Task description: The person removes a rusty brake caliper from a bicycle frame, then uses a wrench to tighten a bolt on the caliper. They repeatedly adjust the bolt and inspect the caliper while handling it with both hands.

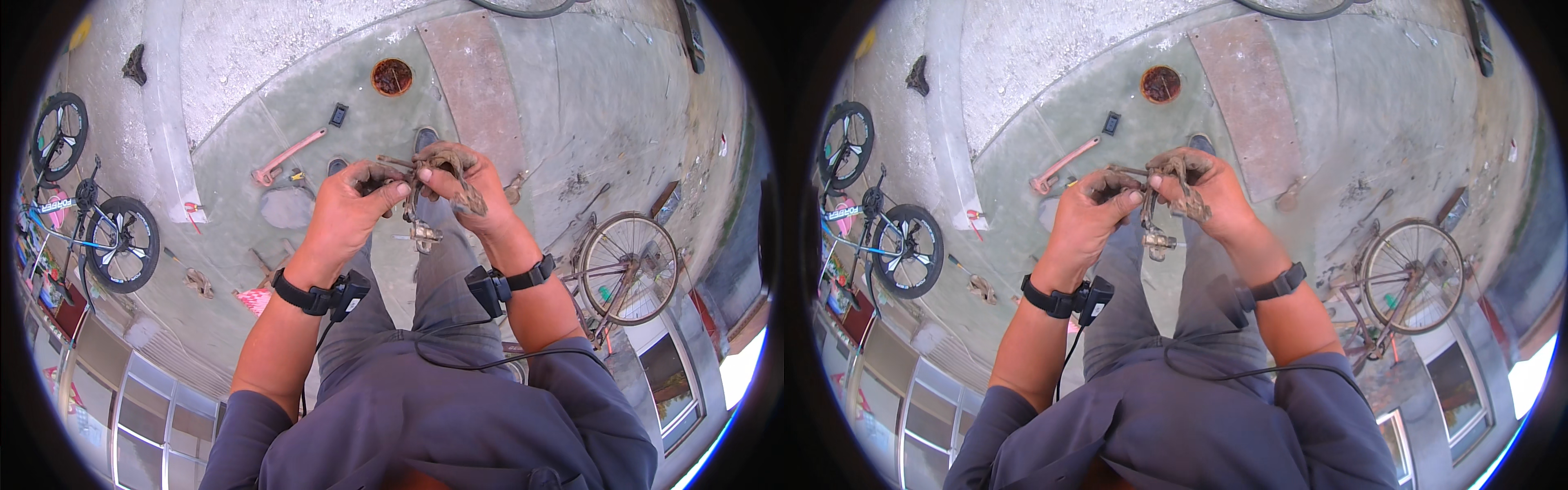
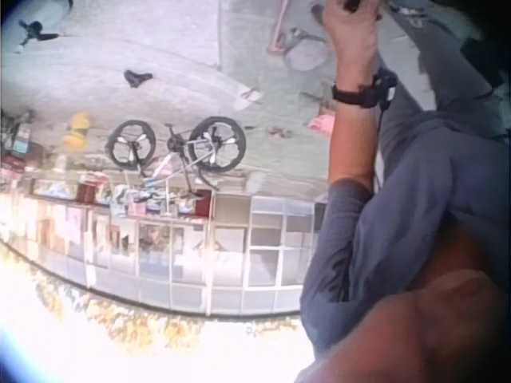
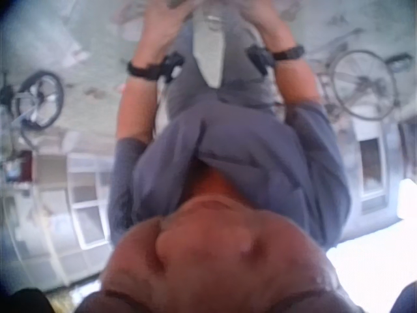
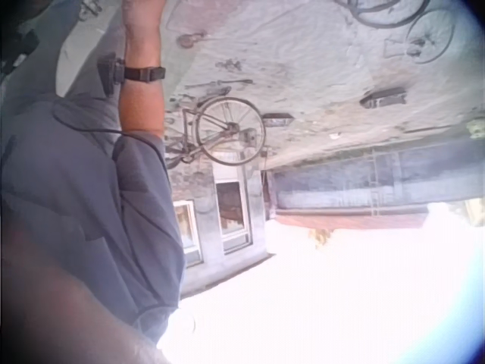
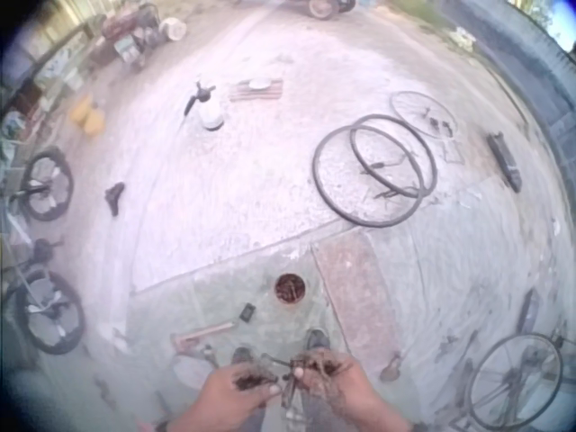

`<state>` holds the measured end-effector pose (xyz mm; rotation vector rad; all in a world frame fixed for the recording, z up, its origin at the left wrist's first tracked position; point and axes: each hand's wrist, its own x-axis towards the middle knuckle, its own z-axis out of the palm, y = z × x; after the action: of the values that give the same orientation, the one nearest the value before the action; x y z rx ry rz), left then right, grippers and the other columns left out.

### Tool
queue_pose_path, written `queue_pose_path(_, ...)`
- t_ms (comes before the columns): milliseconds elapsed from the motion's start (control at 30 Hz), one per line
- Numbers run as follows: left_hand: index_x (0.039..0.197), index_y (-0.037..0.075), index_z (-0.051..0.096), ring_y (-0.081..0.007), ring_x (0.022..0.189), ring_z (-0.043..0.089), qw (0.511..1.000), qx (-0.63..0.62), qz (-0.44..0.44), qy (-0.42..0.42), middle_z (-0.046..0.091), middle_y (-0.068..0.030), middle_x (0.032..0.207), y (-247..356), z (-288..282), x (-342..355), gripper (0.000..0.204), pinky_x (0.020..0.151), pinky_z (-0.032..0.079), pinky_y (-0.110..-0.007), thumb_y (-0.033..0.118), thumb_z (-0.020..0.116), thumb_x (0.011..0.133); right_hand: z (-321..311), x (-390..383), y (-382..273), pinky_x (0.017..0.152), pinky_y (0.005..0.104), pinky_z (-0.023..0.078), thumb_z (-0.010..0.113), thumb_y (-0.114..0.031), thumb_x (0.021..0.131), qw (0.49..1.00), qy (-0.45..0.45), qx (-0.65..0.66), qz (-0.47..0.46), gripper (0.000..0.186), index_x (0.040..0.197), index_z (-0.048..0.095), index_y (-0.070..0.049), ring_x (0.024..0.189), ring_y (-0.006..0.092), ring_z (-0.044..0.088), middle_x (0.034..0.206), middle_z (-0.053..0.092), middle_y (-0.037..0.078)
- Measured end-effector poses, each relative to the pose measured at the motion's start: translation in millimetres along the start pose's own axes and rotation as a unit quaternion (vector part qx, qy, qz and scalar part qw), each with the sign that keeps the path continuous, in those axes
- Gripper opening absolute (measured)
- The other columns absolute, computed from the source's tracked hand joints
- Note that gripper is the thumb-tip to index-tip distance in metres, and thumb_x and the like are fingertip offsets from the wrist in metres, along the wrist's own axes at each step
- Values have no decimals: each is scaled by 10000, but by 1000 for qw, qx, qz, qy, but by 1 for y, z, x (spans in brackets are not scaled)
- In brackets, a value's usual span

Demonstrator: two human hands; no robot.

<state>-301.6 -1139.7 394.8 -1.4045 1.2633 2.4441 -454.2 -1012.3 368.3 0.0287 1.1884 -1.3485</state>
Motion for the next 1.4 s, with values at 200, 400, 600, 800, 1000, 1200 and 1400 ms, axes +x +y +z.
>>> queue_pose_path(200,1018,-18,666,-77,666,540,994,5,-71,88,614,-3,790,-59,-36,-1,251,585,422,-218,156,766,868,-55,67,46,743,268,517,801,-112,808,975,119,-186,-40,303,1048,685,29,848,102,625,957,691,43)
queue_pose_path(400,985,-41,678,-85,672,549,980,-19,-154,122,636,-26,786,-143,-73,10,211,613,459,-235,113,761,867,-127,175,90,775,296,521,769,-145,831,821,168,-535,-105,224,1001,723,-6,847,169,661,916,695,71)
queue_pose_path(600,973,-43,678,-85,673,551,974,-66,-181,120,634,-28,784,-212,-88,37,205,606,454,-231,109,764,866,-161,254,119,810,406,534,727,-307,813,701,153,-688,-109,295,1027,745,-104,914,345,675,1007,689,160)
queue_pose_path(800,993,-13,676,-74,638,539,969,-85,-198,120,612,1,755,-251,-98,60,202,572,429,-215,131,751,873,-186,316,144,768,454,532,717,-341,791,649,142,-733,-143,282,975,746,-129,898,354,654,961,681,125)
queue_pose_path(1000,1000,-40,672,-80,708,569,956,-152,-220,118,646,-25,813,-253,-104,70,198,630,470,-223,94,755,879,-197,343,153,804,444,526,703,-357,795,640,143,-746,-116,313,1008,743,-130,925,353,652,991,679,147)
queue_pose_path(1200,1009,-43,668,-88,718,580,951,-178,-227,116,652,-37,829,-245,-107,76,205,633,484,-230,90,754,880,-188,350,154,830,450,525,694,-371,798,600,154,-783,-50,346,1027,740,-116,944,359,650,1019,684,157)
queue_pose_path(1400,1004,-45,665,-93,720,585,951,-164,-236,113,651,-42,834,-242,-108,80,205,636,495,-234,95,752,883,-179,346,153,848,447,527,688,-374,799,610,158,-775,-41,361,1029,737,-100,973,355,651,1025,684,164)
